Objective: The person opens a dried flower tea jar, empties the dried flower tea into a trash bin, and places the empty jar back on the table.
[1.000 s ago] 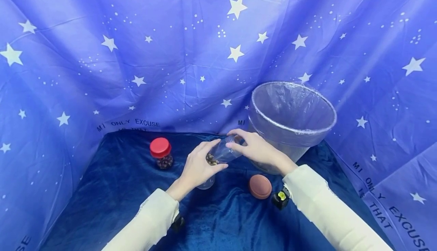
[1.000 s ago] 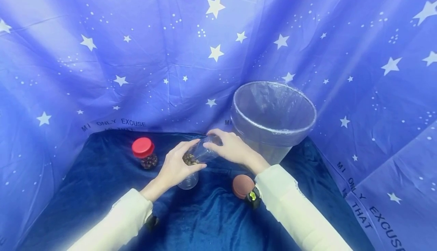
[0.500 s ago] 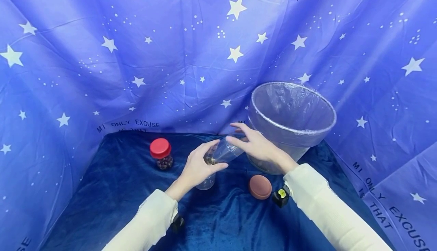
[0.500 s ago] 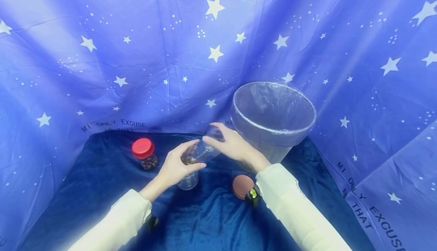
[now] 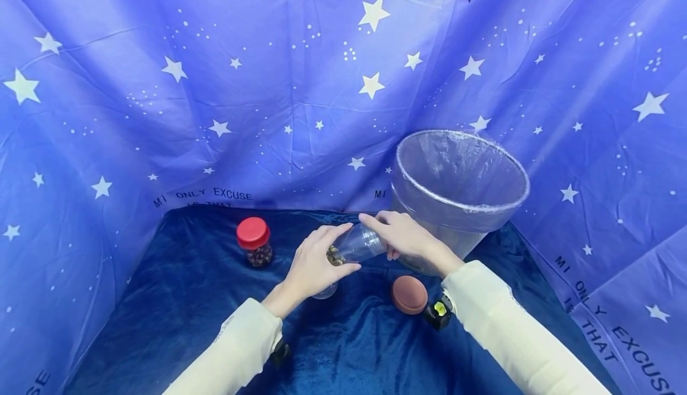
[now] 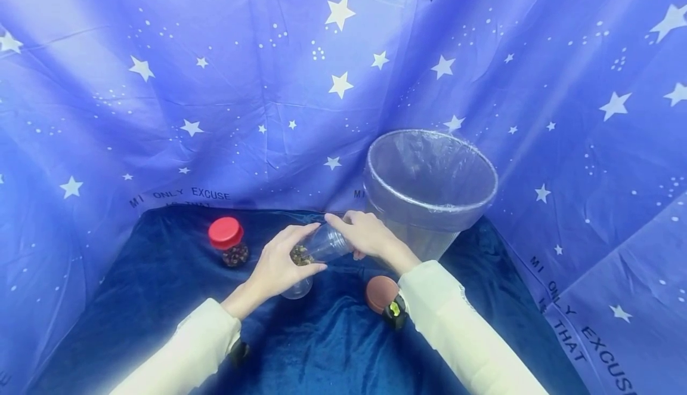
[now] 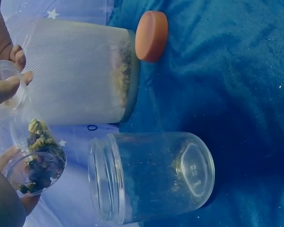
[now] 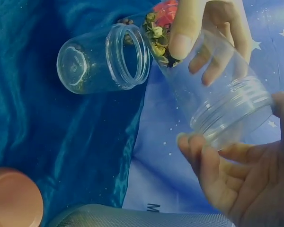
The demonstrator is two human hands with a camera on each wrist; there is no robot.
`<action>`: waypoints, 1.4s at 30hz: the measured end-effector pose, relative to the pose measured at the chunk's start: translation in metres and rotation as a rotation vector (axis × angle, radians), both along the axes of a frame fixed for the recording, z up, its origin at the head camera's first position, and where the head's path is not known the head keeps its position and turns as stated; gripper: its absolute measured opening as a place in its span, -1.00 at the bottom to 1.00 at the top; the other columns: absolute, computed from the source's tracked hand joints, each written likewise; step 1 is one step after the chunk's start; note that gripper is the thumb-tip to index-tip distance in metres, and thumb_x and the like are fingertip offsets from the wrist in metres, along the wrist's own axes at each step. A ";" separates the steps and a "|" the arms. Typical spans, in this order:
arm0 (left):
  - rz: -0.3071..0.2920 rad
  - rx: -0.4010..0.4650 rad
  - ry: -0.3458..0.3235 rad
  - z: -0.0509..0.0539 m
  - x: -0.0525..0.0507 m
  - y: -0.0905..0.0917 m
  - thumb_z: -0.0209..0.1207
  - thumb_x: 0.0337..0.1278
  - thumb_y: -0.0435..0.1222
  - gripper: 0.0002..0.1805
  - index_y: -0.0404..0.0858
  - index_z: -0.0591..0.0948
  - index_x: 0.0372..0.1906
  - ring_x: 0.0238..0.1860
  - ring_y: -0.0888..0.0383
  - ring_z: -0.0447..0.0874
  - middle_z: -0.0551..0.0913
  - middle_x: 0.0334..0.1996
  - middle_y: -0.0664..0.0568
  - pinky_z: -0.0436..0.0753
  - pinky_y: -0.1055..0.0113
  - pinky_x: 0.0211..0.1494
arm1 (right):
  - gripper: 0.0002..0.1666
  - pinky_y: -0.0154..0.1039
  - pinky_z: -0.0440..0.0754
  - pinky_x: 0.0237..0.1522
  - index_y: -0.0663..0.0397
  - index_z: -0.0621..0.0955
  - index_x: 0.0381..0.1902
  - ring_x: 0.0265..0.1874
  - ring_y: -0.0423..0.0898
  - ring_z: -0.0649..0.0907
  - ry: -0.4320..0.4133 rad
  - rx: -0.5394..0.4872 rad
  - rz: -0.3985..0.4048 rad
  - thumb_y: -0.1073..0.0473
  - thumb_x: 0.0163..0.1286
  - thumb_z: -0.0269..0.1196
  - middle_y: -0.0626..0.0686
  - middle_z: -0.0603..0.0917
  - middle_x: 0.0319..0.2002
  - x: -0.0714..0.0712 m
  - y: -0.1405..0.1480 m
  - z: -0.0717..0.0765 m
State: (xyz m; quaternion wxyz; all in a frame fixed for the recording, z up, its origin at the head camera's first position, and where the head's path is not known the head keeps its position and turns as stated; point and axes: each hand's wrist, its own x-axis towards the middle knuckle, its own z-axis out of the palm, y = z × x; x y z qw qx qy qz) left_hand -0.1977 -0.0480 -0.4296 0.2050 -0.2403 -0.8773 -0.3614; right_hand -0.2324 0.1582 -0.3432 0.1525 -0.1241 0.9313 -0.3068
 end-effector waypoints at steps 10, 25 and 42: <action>-0.003 0.049 -0.096 0.002 0.001 -0.001 0.50 -0.17 0.02 -0.19 0.02 0.50 0.31 0.03 0.07 0.63 0.64 0.08 0.05 0.65 0.10 0.00 | -0.37 -0.21 0.63 -0.36 0.02 0.49 0.21 -0.48 -0.10 0.63 0.010 -0.090 0.103 -0.30 0.42 0.09 0.06 0.64 -0.42 0.000 0.005 0.003; 0.002 0.081 -0.146 0.002 0.000 -0.002 0.50 -0.16 0.03 -0.19 0.03 0.50 0.31 -0.02 0.10 0.64 0.64 0.03 0.08 0.65 0.12 -0.02 | -0.21 -0.13 0.67 -0.02 0.06 0.25 0.45 0.18 0.15 0.57 -0.098 -0.302 0.221 -0.01 0.37 0.28 0.23 0.41 0.33 -0.003 0.013 0.004; 0.067 -0.145 0.291 -0.004 0.001 0.001 0.53 -0.26 0.03 -0.17 -0.05 0.53 0.26 -0.05 0.01 0.65 0.65 0.00 -0.02 0.63 0.08 -0.06 | 0.19 -0.17 0.71 -0.47 0.37 0.54 0.06 -0.64 -0.02 0.73 -0.345 -0.145 -0.177 -0.69 0.25 -0.24 0.27 0.75 -0.52 0.000 0.010 0.006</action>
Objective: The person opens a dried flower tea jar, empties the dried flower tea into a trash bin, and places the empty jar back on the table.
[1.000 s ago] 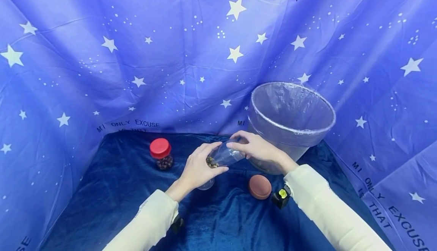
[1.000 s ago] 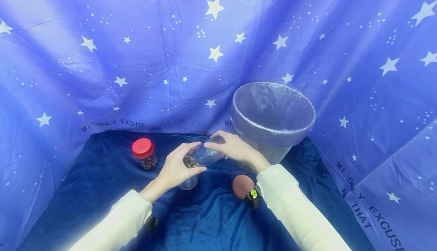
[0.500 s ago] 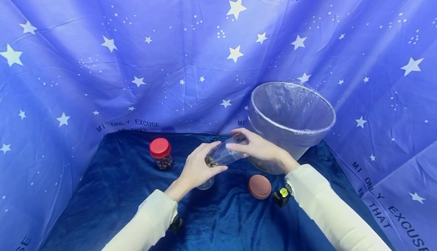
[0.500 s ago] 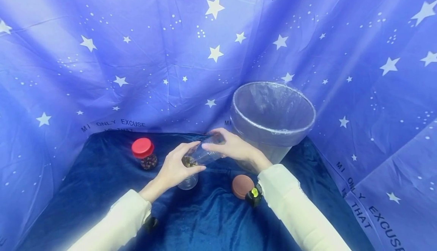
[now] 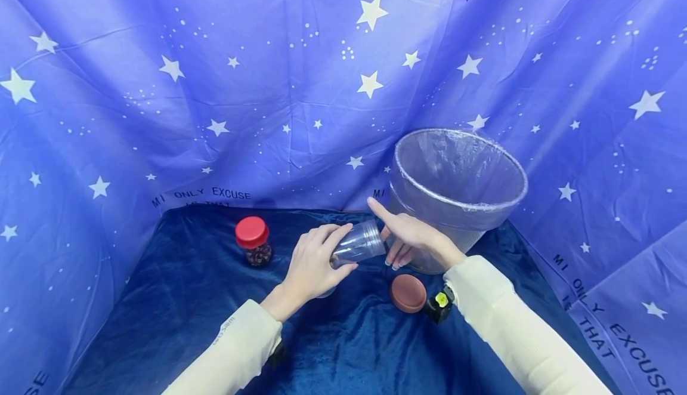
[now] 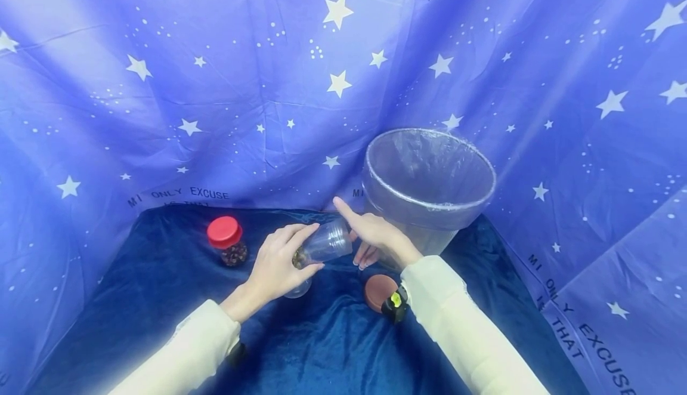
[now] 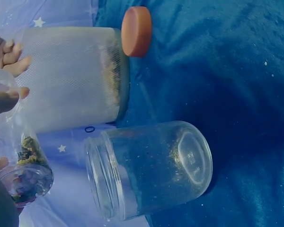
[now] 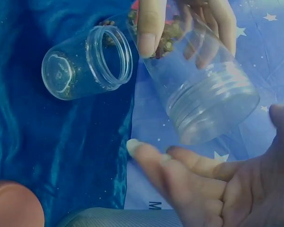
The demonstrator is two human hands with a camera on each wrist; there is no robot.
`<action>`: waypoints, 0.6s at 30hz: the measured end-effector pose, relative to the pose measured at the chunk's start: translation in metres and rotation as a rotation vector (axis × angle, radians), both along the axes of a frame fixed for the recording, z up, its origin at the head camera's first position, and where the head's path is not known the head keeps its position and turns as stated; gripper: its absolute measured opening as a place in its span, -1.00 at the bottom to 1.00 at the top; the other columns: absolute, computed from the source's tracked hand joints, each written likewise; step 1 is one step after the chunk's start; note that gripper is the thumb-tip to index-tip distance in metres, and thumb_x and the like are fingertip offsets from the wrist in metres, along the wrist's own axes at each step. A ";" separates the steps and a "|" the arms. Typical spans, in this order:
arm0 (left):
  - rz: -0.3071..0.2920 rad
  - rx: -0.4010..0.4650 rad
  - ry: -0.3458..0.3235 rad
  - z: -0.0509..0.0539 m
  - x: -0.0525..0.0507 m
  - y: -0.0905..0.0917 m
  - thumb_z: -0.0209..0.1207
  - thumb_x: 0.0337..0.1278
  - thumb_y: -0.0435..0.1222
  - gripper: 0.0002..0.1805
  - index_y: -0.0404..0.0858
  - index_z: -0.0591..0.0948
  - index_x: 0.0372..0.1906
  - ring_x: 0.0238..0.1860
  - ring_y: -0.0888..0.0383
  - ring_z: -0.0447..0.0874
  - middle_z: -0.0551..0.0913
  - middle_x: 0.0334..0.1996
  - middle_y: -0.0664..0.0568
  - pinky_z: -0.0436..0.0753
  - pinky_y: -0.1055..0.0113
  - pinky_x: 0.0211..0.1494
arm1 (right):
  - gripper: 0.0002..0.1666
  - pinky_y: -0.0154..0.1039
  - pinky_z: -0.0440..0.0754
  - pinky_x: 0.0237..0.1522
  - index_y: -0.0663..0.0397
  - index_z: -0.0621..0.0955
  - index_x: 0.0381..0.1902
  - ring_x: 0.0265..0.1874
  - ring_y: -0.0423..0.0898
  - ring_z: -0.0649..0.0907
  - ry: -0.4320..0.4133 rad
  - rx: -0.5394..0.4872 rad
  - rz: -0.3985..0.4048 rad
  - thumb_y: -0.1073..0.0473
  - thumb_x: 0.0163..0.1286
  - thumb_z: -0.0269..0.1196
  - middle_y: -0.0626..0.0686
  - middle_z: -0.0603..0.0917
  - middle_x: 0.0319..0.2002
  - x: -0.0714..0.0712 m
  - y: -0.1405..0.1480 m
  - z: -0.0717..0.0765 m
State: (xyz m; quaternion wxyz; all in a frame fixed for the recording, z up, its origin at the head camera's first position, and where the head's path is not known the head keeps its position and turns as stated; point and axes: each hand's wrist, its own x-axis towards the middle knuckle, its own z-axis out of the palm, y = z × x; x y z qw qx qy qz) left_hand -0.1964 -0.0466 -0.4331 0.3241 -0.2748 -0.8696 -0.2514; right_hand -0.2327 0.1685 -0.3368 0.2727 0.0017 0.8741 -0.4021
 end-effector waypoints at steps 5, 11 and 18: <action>0.008 -0.010 0.019 -0.001 0.000 0.000 0.54 -0.30 0.04 -0.16 -0.07 0.55 0.25 -0.07 0.00 0.66 0.65 -0.02 -0.03 0.63 0.09 -0.09 | -0.13 -0.27 0.66 -0.56 0.33 0.49 -0.05 -0.70 -0.12 0.68 0.032 -0.048 0.038 -0.46 0.42 -0.08 0.16 0.72 -0.61 0.001 -0.001 -0.003; 0.011 0.042 -0.085 0.000 0.000 -0.001 0.54 -0.27 0.01 -0.18 -0.05 0.54 0.25 -0.08 -0.02 0.66 0.66 -0.02 -0.04 0.63 0.06 -0.10 | -0.28 -0.21 0.70 -0.45 0.27 0.42 0.13 -0.59 -0.10 0.71 0.087 -0.139 0.105 -0.29 0.43 0.08 0.13 0.68 -0.41 -0.003 0.000 -0.006; 0.034 0.104 -0.202 0.003 0.000 -0.003 0.52 -0.22 -0.02 -0.20 -0.06 0.53 0.26 -0.07 -0.06 0.67 0.66 0.01 -0.06 0.63 0.00 -0.07 | -0.31 -0.08 0.72 -0.16 0.18 0.34 0.35 -0.23 -0.03 0.73 0.212 -0.212 0.239 -0.01 0.40 0.24 0.28 0.63 0.02 -0.006 0.003 -0.007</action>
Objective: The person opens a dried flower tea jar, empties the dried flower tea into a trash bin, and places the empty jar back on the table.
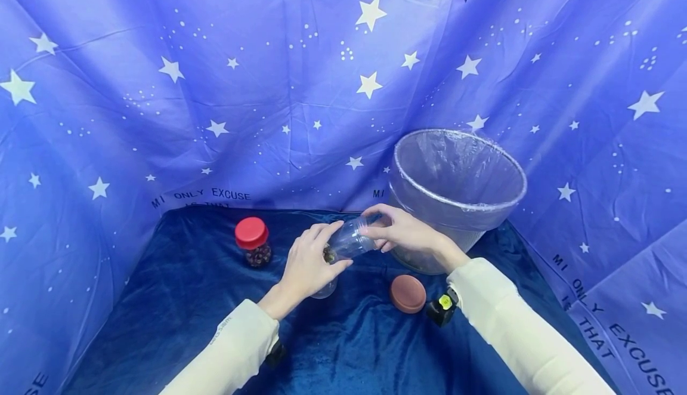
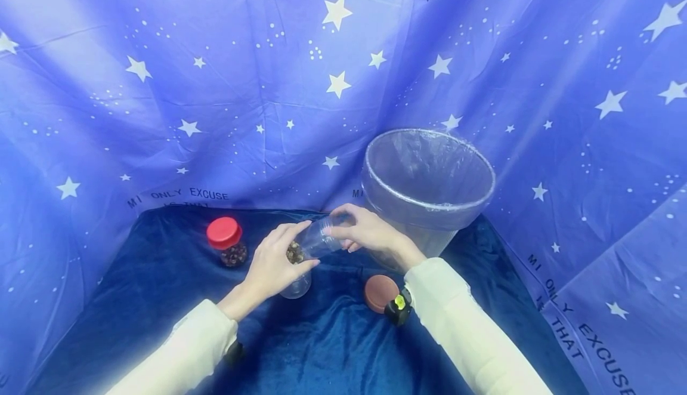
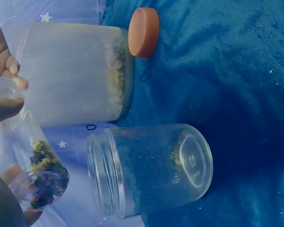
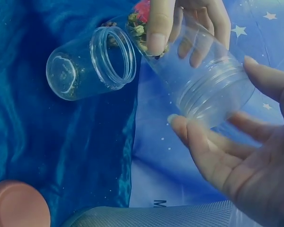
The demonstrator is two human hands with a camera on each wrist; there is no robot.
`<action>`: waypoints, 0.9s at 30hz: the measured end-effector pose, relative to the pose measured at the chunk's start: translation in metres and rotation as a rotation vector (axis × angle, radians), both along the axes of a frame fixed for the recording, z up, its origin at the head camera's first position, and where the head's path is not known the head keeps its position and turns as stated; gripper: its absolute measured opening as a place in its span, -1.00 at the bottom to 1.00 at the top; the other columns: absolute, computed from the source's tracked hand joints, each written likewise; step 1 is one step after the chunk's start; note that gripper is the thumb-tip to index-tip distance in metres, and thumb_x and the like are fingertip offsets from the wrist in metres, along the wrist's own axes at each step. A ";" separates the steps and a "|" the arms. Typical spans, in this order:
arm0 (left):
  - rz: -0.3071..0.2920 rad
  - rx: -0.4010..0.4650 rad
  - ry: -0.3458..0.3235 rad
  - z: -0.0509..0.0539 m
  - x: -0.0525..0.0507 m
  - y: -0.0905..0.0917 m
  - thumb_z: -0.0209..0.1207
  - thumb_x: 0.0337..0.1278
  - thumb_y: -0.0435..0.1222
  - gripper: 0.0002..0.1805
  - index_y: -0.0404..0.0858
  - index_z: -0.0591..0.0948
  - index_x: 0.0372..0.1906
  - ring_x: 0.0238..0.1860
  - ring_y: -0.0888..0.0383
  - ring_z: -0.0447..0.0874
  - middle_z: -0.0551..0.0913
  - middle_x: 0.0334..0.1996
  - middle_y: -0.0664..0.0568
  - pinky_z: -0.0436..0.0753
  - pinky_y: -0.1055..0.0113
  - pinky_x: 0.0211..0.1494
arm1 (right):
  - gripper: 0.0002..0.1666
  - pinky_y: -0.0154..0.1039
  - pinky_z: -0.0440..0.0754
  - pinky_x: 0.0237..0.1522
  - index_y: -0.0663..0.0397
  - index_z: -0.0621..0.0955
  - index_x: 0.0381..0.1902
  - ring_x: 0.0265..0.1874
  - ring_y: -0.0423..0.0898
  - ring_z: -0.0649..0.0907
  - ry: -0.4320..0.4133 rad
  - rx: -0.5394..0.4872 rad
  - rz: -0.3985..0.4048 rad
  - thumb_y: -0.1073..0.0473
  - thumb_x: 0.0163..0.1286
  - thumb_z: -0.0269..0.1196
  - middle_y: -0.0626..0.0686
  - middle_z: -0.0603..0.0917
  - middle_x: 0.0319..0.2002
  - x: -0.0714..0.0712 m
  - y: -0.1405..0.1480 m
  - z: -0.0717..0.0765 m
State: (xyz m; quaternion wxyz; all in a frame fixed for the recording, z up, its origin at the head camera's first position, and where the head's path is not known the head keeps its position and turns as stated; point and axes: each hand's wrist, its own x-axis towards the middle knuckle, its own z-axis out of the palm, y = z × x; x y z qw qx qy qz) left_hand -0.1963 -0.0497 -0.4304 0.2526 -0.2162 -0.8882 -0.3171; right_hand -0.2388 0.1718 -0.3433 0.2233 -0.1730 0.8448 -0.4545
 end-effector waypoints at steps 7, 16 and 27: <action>-0.003 0.021 -0.050 0.003 0.000 -0.003 0.53 -0.21 -0.05 -0.20 -0.06 0.52 0.28 -0.05 -0.07 0.67 0.65 0.04 -0.07 0.63 -0.03 -0.02 | -0.25 -0.06 0.68 0.00 0.16 0.28 0.38 0.06 0.14 0.67 0.103 -0.111 0.117 0.25 0.31 0.33 0.32 0.41 0.33 0.003 0.000 -0.005; 0.006 0.015 -0.056 0.004 0.000 -0.007 0.53 -0.21 -0.05 -0.20 -0.05 0.52 0.27 -0.03 -0.06 0.66 0.65 0.03 -0.06 0.62 -0.02 0.01 | -0.26 -0.06 0.66 0.08 0.07 0.33 0.35 0.23 0.25 0.53 0.174 -0.133 0.121 0.32 0.25 0.36 0.21 0.38 0.35 0.002 -0.001 -0.015; 0.026 0.023 -0.056 0.003 -0.002 -0.010 0.54 -0.23 -0.05 -0.20 -0.04 0.52 0.26 -0.03 -0.07 0.67 0.65 0.04 -0.05 0.62 -0.01 -0.01 | -0.21 -0.06 0.66 0.07 0.07 0.32 0.39 0.26 0.24 0.51 0.205 -0.117 0.138 0.37 0.22 0.35 0.21 0.37 0.39 0.001 -0.002 -0.012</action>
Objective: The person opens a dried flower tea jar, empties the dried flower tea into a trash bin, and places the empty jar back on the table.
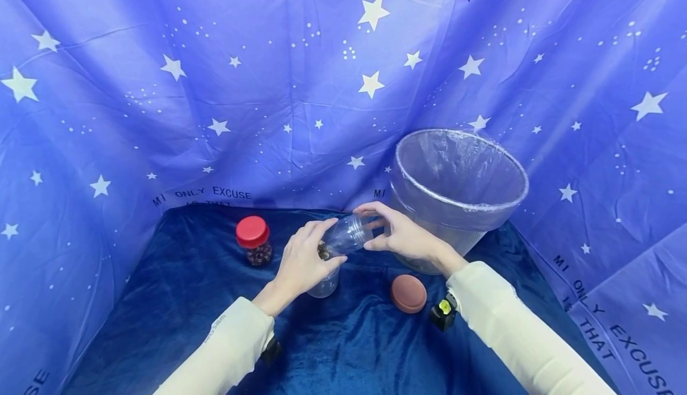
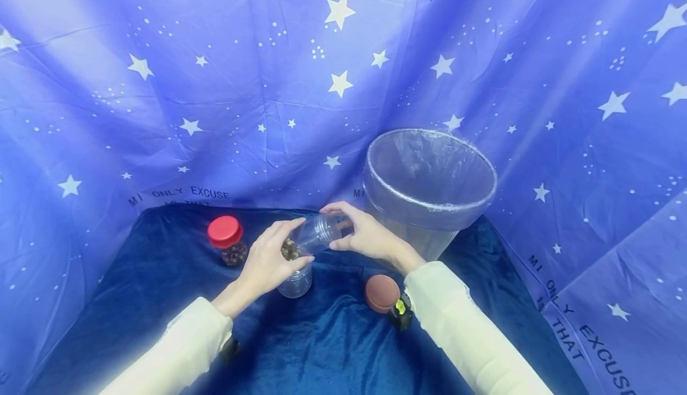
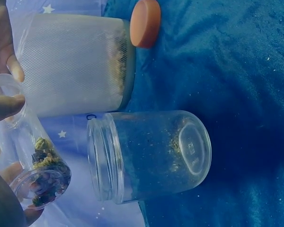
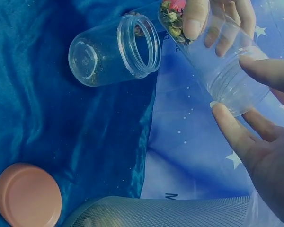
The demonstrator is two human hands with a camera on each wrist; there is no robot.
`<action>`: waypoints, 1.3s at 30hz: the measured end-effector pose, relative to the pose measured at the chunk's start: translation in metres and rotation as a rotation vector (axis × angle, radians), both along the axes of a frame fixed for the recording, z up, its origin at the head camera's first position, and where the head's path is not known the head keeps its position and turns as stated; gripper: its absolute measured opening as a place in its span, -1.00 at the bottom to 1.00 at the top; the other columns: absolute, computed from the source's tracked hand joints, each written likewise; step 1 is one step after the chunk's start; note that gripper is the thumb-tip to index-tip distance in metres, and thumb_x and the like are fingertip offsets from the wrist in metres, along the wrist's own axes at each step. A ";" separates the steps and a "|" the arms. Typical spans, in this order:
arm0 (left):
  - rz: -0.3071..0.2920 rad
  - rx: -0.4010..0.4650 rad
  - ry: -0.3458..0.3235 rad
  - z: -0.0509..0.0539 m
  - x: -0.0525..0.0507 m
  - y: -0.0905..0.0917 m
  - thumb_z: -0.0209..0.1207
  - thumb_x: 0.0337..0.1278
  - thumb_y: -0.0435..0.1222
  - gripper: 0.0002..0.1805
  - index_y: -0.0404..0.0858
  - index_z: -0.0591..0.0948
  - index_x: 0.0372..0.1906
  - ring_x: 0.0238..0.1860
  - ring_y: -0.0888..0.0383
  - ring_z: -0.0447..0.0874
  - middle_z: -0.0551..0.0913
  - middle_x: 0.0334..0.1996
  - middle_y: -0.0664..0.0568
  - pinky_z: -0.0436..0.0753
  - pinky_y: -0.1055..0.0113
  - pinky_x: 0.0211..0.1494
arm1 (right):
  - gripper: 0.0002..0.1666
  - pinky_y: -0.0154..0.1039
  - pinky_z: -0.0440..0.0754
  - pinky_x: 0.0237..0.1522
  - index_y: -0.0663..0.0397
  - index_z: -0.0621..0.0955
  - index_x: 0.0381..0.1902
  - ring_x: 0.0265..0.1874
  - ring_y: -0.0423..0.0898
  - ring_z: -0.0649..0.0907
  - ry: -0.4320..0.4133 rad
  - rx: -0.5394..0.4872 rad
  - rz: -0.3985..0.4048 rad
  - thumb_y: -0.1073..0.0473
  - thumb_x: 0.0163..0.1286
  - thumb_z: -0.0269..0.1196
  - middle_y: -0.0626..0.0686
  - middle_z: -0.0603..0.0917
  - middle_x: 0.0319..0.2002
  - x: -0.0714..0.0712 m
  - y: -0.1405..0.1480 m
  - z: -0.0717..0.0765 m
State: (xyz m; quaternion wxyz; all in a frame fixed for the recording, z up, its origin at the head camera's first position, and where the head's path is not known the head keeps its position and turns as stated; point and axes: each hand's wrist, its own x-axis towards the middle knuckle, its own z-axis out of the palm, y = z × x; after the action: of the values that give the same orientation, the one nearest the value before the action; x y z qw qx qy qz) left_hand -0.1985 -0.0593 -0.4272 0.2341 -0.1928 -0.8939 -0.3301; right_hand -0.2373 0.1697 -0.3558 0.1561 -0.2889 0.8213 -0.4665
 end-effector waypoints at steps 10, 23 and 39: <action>0.049 0.023 -0.014 0.000 -0.005 -0.004 0.54 -0.26 -0.06 -0.20 -0.02 0.53 0.26 0.00 -0.09 0.66 0.65 0.04 -0.04 0.60 0.00 -0.01 | -0.21 0.10 0.59 0.12 0.02 0.38 0.39 0.20 0.20 0.56 0.121 0.070 -0.077 0.29 0.21 0.39 0.17 0.46 0.35 -0.005 0.004 0.010; 0.071 -0.002 -0.017 0.003 -0.006 -0.010 0.52 -0.22 -0.03 -0.20 -0.04 0.52 0.27 0.01 -0.09 0.65 0.65 0.05 -0.07 0.60 -0.02 0.03 | -0.20 0.15 0.58 0.13 0.00 0.36 0.43 0.17 0.25 0.58 0.211 0.188 -0.164 0.18 0.26 0.37 0.18 0.44 0.37 -0.014 0.014 0.007; 0.066 -0.007 -0.014 0.006 -0.006 -0.012 0.52 -0.22 -0.03 -0.20 -0.04 0.51 0.27 -0.01 -0.10 0.65 0.64 0.06 -0.10 0.60 -0.02 0.00 | -0.23 0.10 0.55 0.08 0.01 0.38 0.41 0.01 0.13 0.59 0.275 0.357 -0.196 0.13 0.25 0.34 0.28 0.51 0.19 -0.017 0.013 -0.022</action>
State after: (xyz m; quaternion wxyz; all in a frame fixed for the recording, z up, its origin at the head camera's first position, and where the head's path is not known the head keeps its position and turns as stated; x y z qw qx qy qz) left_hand -0.2047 -0.0718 -0.4209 0.2381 -0.1616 -0.9025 -0.3205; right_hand -0.2545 0.1828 -0.3777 0.0454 -0.2367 0.9283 -0.2830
